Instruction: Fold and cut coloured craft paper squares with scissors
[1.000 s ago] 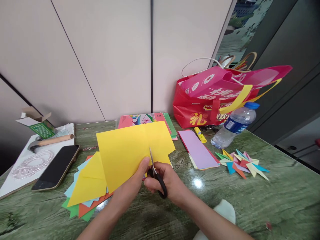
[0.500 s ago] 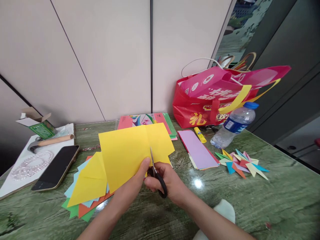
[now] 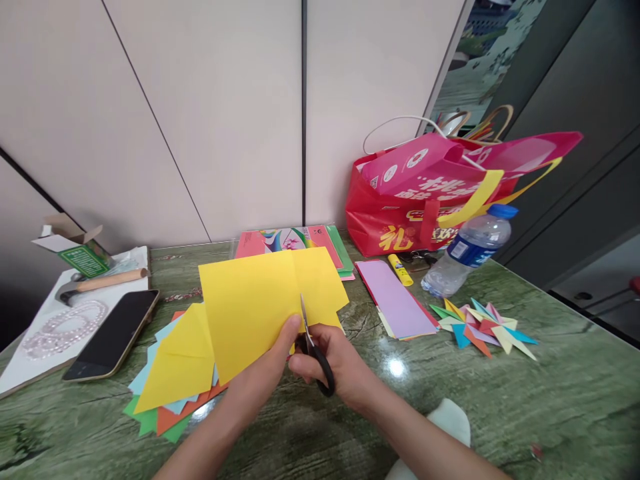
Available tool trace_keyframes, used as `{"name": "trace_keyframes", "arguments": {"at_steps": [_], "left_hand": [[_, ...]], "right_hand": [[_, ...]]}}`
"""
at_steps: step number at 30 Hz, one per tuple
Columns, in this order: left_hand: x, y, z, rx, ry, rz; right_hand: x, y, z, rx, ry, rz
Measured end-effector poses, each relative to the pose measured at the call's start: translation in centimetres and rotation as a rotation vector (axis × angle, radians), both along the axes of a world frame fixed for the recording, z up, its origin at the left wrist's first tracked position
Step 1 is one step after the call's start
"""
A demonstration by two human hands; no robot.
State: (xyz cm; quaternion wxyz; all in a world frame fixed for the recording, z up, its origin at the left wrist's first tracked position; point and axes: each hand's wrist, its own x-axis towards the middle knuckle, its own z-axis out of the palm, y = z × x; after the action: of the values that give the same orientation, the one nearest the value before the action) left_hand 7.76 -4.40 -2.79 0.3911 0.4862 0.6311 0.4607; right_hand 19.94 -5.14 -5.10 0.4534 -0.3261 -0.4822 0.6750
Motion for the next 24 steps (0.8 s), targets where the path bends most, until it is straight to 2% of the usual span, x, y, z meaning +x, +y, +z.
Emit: {"name": "trace_keyframes", "arguments": {"at_steps": [17,24], "left_hand": [[0.30,-0.14,0.08,-0.014,0.005,0.006],[0.13,-0.09,-0.31,0.004,0.017,-0.046]], "right_hand": [[-0.02,-0.01,-0.09,0.021,-0.036,-0.031],[-0.14,-0.08,-0.06,0.002,-0.033,-0.038]]}}
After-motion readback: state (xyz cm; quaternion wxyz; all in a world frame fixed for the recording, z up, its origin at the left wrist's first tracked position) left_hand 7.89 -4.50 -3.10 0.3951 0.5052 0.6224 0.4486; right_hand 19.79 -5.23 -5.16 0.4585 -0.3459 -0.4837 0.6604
